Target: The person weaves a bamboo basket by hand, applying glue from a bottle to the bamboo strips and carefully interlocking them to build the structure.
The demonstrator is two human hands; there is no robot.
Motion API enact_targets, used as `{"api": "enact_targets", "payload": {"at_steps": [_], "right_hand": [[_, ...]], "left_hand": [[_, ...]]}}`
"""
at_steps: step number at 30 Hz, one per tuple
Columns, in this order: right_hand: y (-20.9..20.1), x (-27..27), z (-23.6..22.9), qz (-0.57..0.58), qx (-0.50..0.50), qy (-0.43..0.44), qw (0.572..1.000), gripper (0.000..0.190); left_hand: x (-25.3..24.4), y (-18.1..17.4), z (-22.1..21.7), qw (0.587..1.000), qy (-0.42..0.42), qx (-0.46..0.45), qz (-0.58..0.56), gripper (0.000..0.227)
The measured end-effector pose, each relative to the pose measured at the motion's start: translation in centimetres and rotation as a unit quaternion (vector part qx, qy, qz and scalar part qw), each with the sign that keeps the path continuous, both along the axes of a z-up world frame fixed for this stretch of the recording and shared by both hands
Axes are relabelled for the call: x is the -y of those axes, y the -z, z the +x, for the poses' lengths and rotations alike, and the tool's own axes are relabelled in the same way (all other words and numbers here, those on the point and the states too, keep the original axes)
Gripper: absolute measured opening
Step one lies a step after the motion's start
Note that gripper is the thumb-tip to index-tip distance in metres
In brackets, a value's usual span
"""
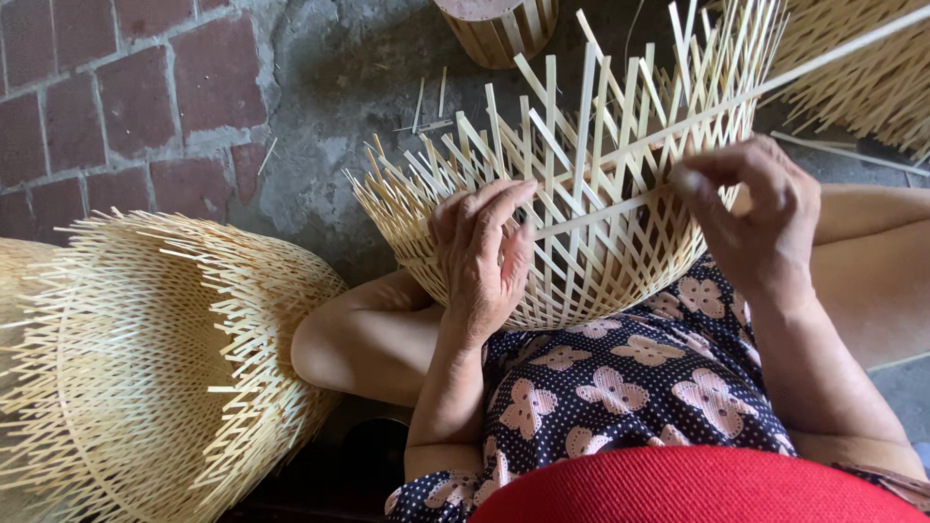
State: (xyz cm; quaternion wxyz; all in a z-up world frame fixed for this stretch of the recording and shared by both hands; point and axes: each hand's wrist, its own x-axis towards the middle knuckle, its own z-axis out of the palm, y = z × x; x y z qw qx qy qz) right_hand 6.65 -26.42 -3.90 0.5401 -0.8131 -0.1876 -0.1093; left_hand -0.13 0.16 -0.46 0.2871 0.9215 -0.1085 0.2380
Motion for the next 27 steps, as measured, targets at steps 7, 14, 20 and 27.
{"api": "enact_targets", "payload": {"at_steps": [7,14,20,27], "right_hand": [[-0.1,-1.5,2.5,0.319,-0.187,-0.005,0.929,0.011],[1.3,-1.4,2.3,0.325,-0.134,-0.061,0.934,0.011],[-1.4,-0.5,3.3,0.158,-0.070,-0.087,0.981,0.018],[-1.7,-2.1,4.3,-0.172,0.119,-0.011,0.978,0.018]], "left_hand": [[1.3,-0.1,0.8,0.996,-0.043,0.038,0.070,0.047],[1.9,0.6,0.5,0.980,-0.093,0.020,0.174,0.044],[1.9,0.4,1.0,0.989,-0.058,-0.010,0.137,0.037],[2.4,-0.1,1.3,0.992,-0.056,-0.003,0.112,0.029]]}}
